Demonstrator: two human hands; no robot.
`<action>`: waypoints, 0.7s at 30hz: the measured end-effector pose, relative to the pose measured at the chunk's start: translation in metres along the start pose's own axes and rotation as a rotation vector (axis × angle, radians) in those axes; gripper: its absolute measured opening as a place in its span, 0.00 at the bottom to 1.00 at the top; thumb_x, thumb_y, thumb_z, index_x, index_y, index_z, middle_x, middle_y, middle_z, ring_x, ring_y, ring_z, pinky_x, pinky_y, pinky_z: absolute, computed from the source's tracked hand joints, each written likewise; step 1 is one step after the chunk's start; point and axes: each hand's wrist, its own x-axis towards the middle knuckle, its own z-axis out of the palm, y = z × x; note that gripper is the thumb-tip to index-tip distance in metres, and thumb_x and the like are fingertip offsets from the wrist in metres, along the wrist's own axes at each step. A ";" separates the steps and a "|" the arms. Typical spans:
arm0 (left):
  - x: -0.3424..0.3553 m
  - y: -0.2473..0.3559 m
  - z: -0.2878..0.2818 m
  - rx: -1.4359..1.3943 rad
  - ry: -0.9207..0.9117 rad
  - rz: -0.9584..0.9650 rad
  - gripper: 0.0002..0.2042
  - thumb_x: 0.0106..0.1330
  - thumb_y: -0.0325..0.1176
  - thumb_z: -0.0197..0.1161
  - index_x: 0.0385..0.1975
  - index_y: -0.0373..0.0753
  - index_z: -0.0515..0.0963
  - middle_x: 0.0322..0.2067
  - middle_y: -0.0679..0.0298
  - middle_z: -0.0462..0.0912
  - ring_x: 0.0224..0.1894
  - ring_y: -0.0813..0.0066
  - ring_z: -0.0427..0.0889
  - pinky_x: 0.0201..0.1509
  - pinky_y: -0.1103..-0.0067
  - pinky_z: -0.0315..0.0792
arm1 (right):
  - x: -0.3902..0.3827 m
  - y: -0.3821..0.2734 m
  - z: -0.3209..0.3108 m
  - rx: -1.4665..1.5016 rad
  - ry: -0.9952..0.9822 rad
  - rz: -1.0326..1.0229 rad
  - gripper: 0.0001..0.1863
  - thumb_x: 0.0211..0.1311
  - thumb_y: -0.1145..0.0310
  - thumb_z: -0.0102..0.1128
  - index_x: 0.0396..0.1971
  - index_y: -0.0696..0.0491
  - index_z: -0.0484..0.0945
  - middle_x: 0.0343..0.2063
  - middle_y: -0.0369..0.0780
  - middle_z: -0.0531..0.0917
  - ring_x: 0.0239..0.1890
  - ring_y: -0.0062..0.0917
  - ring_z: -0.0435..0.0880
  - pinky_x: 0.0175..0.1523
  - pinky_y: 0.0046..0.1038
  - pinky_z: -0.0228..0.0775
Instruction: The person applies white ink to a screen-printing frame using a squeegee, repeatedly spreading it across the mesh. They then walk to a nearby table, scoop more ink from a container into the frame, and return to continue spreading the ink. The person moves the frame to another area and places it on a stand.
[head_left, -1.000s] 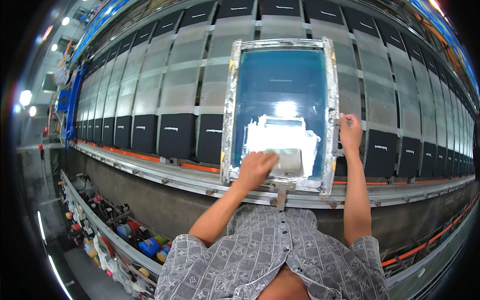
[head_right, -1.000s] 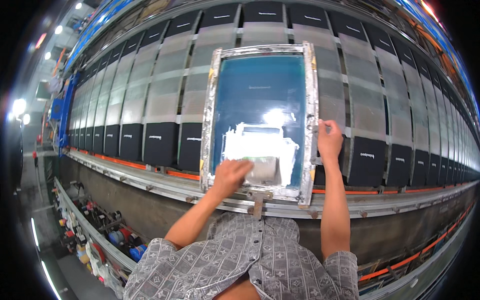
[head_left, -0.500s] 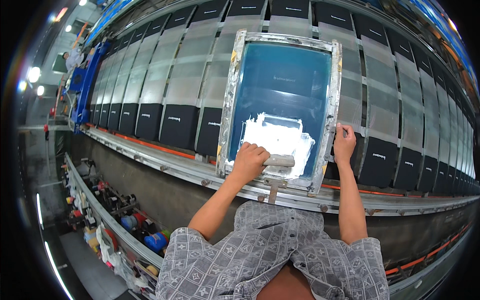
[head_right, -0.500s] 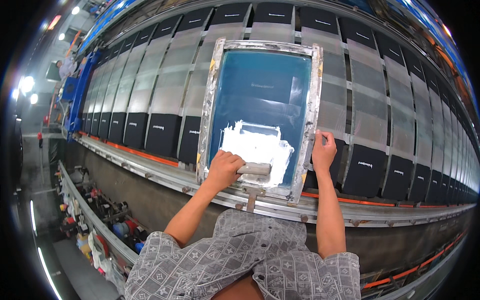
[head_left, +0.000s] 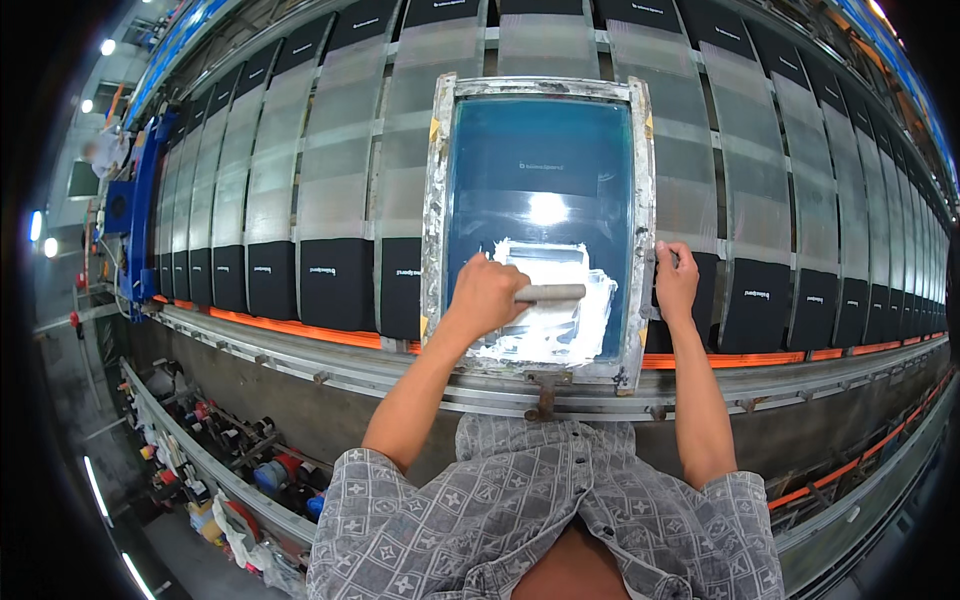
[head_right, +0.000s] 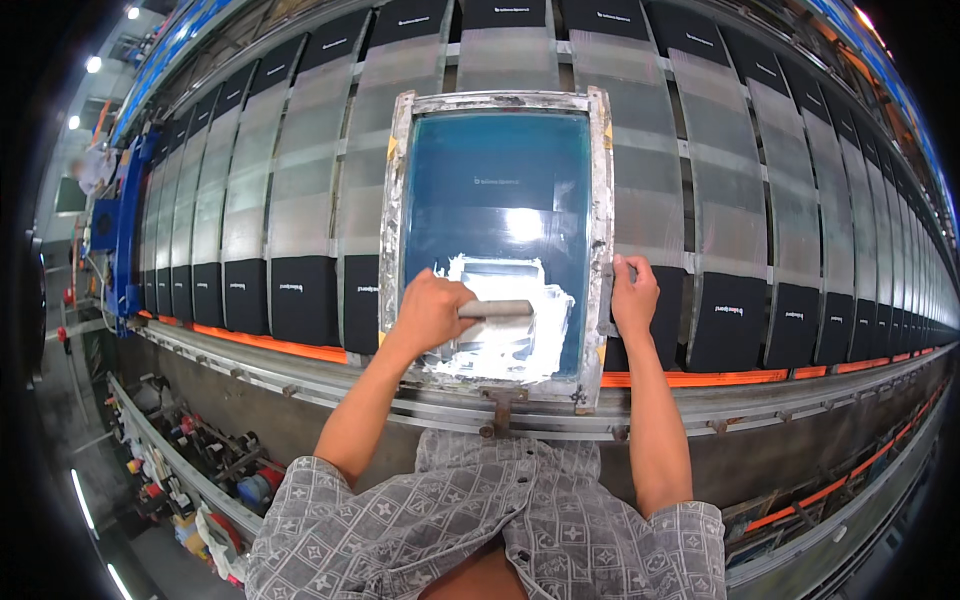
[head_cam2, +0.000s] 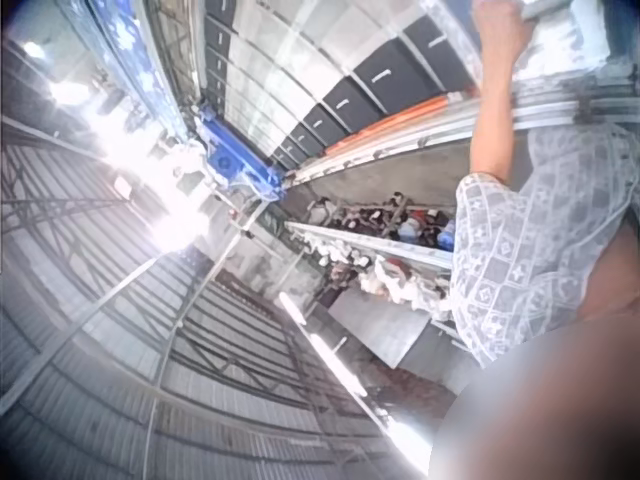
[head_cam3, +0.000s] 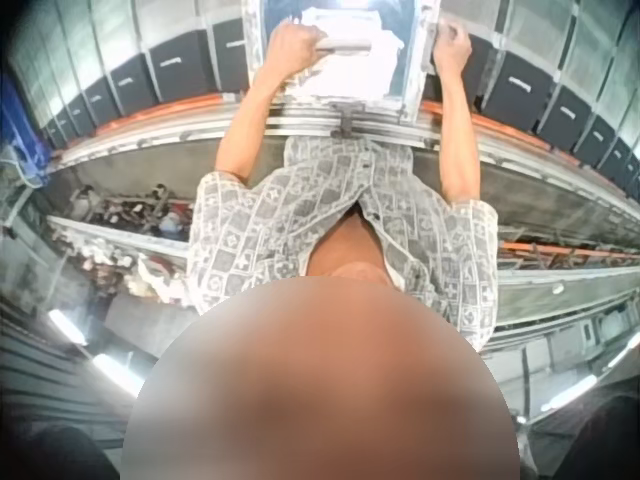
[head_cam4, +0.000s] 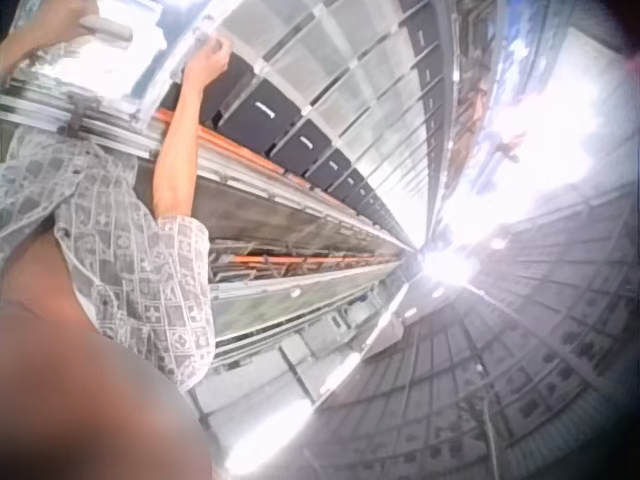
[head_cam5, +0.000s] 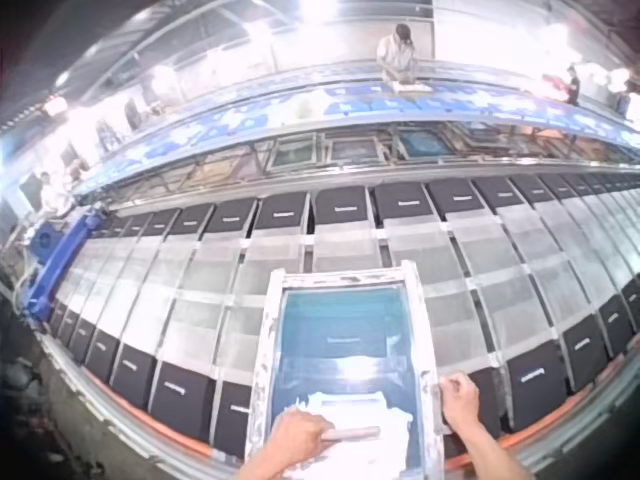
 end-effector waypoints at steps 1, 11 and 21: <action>0.008 -0.003 -0.001 0.019 0.006 0.006 0.09 0.45 0.36 0.78 0.22 0.45 0.83 0.23 0.65 0.84 0.30 0.62 0.83 0.41 0.68 0.68 | 0.001 0.002 0.001 -0.012 -0.006 -0.014 0.16 0.71 0.57 0.62 0.34 0.57 0.80 0.24 0.38 0.80 0.28 0.22 0.76 0.36 0.28 0.67; 0.068 -0.030 -0.014 0.086 -0.065 -0.005 0.10 0.46 0.38 0.79 0.22 0.44 0.83 0.22 0.64 0.82 0.29 0.59 0.81 0.40 0.67 0.66 | 0.015 -0.137 0.021 -0.176 -0.613 -0.558 0.16 0.59 0.57 0.70 0.36 0.56 0.83 0.31 0.45 0.86 0.38 0.43 0.84 0.45 0.39 0.75; -0.024 0.005 0.036 -0.012 0.009 0.001 0.09 0.48 0.41 0.78 0.19 0.51 0.82 0.19 0.68 0.81 0.25 0.65 0.80 0.36 0.69 0.66 | -0.085 -0.087 0.033 -0.442 -0.734 -0.675 0.12 0.47 0.65 0.77 0.31 0.50 0.85 0.23 0.43 0.81 0.34 0.39 0.81 0.46 0.40 0.69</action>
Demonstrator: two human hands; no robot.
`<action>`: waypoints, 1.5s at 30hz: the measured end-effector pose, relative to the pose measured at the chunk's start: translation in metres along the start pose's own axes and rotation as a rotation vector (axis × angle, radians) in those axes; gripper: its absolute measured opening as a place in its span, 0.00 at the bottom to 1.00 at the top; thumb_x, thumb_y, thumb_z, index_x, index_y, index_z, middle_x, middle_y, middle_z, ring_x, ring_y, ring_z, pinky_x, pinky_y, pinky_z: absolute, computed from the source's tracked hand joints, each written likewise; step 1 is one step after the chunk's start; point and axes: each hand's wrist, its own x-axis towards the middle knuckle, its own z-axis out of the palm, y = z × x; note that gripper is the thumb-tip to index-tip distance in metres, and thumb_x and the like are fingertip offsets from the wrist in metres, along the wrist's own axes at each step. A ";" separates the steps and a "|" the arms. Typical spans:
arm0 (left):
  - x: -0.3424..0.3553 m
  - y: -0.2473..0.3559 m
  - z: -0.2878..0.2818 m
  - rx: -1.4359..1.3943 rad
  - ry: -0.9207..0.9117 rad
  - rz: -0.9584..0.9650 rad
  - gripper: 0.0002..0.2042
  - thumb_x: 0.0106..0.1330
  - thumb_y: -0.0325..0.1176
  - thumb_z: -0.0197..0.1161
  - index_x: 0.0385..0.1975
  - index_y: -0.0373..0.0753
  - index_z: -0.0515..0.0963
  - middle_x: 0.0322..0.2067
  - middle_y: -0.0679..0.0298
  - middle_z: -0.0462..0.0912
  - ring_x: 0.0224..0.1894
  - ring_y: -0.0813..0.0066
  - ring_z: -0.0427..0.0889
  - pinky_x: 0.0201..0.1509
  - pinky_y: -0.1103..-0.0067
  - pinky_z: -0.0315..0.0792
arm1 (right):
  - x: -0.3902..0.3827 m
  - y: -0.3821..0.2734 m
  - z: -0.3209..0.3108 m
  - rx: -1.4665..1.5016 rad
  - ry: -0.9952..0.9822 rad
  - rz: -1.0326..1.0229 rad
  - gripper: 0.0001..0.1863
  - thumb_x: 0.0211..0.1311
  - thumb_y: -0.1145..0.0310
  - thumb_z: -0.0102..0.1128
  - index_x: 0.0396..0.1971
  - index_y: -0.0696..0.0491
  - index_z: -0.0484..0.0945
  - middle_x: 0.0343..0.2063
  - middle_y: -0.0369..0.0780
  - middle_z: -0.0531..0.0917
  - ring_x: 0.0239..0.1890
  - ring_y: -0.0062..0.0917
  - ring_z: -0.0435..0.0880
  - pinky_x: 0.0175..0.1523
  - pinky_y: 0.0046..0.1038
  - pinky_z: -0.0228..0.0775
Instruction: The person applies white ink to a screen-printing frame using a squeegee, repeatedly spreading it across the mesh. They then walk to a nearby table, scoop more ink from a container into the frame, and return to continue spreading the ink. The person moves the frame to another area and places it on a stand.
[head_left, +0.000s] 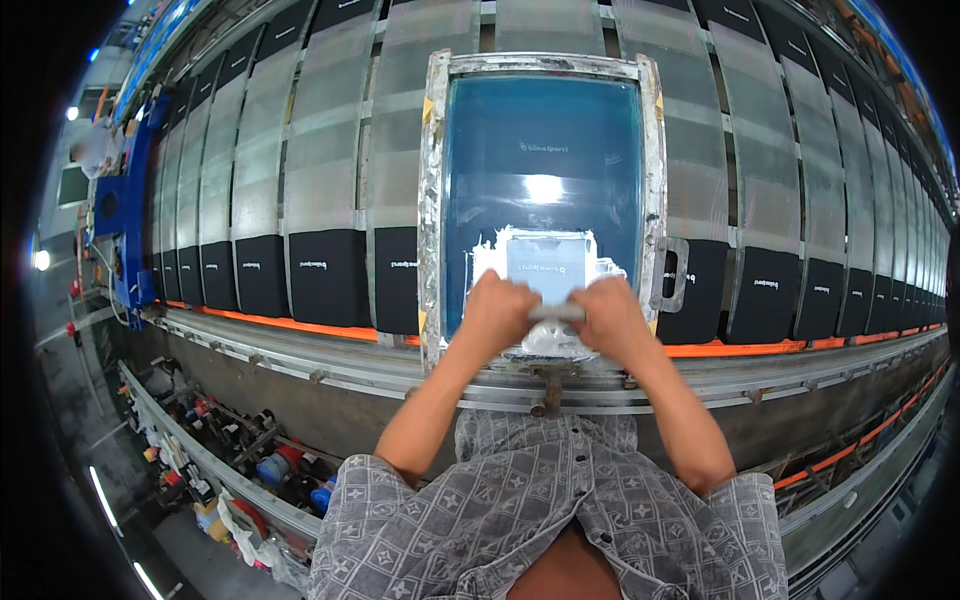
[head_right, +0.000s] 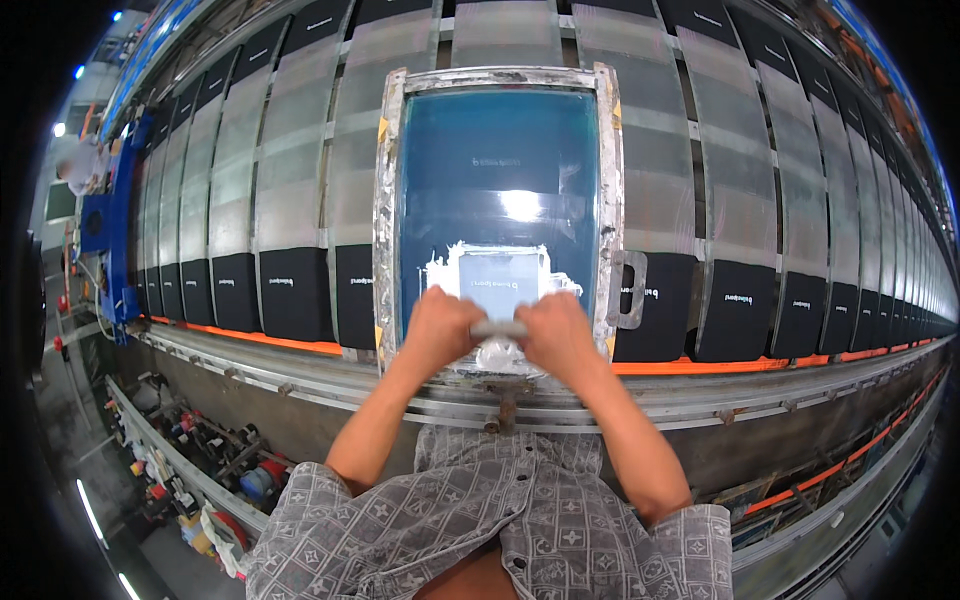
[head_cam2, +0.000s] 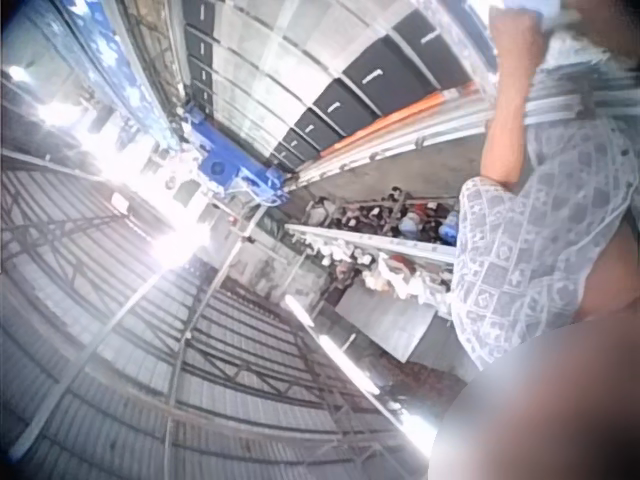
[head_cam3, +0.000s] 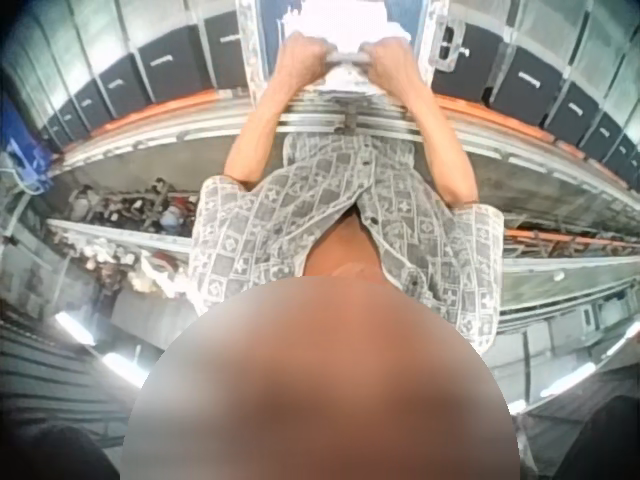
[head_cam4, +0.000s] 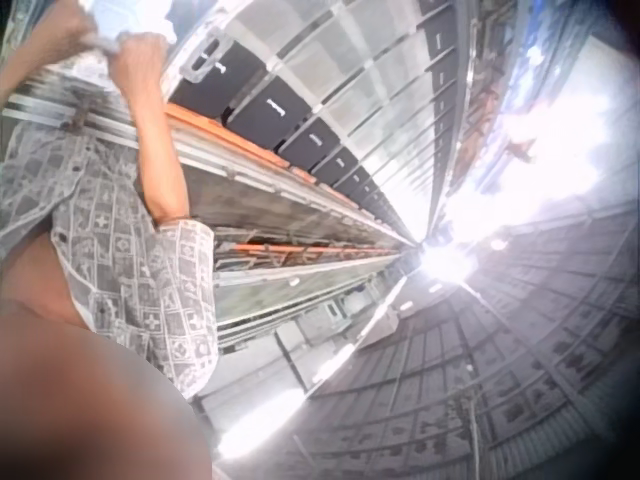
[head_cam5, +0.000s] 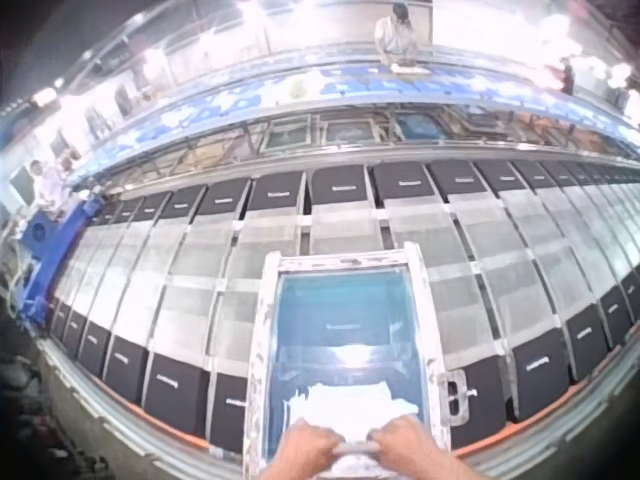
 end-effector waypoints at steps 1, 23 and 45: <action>-0.013 0.007 0.000 0.001 -0.052 0.002 0.09 0.49 0.41 0.77 0.19 0.51 0.82 0.20 0.69 0.81 0.25 0.65 0.81 0.38 0.69 0.66 | -0.009 -0.004 0.004 0.017 0.019 -0.021 0.11 0.47 0.64 0.76 0.30 0.51 0.84 0.22 0.43 0.81 0.33 0.39 0.82 0.46 0.40 0.69; -0.014 0.000 -0.008 -0.011 -0.157 -0.015 0.09 0.47 0.42 0.79 0.22 0.50 0.83 0.22 0.67 0.83 0.27 0.64 0.82 0.43 0.66 0.67 | -0.012 -0.010 0.010 0.025 -0.054 -0.016 0.12 0.49 0.61 0.76 0.30 0.50 0.85 0.22 0.43 0.82 0.32 0.40 0.82 0.46 0.40 0.69; -0.016 0.002 -0.013 0.027 -0.074 0.018 0.10 0.46 0.37 0.78 0.24 0.48 0.83 0.23 0.67 0.83 0.30 0.65 0.82 0.43 0.68 0.66 | -0.004 -0.013 -0.004 0.054 -0.084 0.012 0.14 0.54 0.58 0.73 0.35 0.50 0.85 0.25 0.43 0.84 0.37 0.42 0.85 0.50 0.42 0.73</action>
